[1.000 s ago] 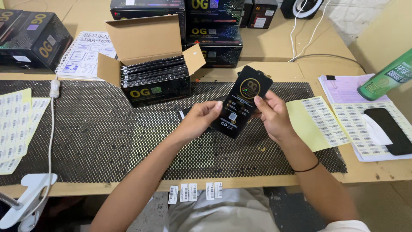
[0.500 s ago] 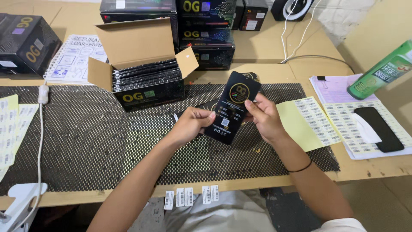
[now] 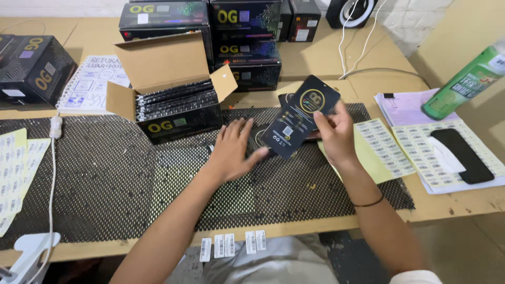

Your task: The person takes smartphone screens out of their protective packaging, turns them over to look at the back and front, and then places them back into the packaging and onto the table.

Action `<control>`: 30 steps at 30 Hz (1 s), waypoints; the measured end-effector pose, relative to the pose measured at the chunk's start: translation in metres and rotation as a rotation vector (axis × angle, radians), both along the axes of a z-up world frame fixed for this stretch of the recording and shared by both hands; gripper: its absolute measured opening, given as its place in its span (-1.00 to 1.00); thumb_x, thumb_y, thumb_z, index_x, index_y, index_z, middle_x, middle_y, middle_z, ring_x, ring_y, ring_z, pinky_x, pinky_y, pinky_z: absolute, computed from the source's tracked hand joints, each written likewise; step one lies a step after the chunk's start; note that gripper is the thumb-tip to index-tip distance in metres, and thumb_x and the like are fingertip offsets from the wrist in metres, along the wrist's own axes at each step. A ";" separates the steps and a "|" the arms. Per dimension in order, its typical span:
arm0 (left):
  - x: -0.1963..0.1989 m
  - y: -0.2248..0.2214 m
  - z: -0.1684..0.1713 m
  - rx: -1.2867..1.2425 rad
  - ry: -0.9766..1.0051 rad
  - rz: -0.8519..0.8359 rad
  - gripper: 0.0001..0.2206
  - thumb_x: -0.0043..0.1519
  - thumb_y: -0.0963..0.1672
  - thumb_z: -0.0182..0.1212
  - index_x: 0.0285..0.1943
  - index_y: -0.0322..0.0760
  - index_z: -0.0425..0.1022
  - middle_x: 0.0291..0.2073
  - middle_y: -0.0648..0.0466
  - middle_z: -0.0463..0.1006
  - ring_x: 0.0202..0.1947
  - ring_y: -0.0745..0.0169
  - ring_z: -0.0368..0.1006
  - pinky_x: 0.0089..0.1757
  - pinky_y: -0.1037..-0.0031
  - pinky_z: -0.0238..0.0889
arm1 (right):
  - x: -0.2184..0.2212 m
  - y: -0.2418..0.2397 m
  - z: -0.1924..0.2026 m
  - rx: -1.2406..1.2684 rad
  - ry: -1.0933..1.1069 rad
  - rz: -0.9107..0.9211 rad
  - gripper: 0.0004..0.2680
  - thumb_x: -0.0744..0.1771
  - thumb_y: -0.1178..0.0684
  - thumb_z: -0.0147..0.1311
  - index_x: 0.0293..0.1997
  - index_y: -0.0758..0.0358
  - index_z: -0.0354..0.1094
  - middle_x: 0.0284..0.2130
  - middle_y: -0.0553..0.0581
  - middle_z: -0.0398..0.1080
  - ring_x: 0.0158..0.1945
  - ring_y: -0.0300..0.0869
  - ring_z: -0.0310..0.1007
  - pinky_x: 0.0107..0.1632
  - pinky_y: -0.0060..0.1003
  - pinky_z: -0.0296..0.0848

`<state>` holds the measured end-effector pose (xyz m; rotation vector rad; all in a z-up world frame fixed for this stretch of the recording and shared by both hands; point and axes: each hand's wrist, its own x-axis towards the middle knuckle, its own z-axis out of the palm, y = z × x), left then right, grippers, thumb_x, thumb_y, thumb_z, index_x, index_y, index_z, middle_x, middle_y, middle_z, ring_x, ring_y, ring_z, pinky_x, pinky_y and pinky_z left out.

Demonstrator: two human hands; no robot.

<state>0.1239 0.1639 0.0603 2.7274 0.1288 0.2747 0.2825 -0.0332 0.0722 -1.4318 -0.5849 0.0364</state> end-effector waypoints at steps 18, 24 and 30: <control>-0.004 -0.016 -0.013 -0.042 -0.436 -0.099 -0.06 -0.02 0.17 0.42 0.49 -0.38 0.21 0.02 -0.14 0.35 0.01 -0.17 0.36 -0.07 0.14 0.30 | 0.053 -0.043 -0.020 0.322 -0.040 -0.213 -0.51 0.43 0.27 -0.02 0.52 -0.08 -0.15 -0.12 0.34 0.42 -0.21 -0.05 0.59 -0.15 -0.12 0.80; -0.013 -0.007 -0.001 -0.001 -0.355 -0.051 -0.04 0.03 0.20 0.35 0.56 -0.29 0.09 0.14 -0.13 0.34 0.14 -0.17 0.38 0.07 0.11 0.24 | 0.051 -0.040 -0.032 0.328 -0.082 -0.137 -0.47 0.44 0.30 -0.07 0.52 -0.20 -0.25 0.06 0.48 0.41 -0.18 0.11 0.60 -0.19 0.06 0.77; -0.010 -0.021 -0.002 0.138 -0.320 -0.036 0.08 0.07 0.19 0.40 0.64 -0.37 -0.14 0.49 -0.46 -0.04 0.51 -0.48 -0.15 0.35 -0.23 -0.33 | 0.030 -0.025 -0.023 0.266 0.155 -0.042 -0.50 0.38 0.25 -0.03 0.49 -0.06 -0.13 0.00 0.34 0.43 -0.26 0.11 0.62 -0.32 -0.11 0.74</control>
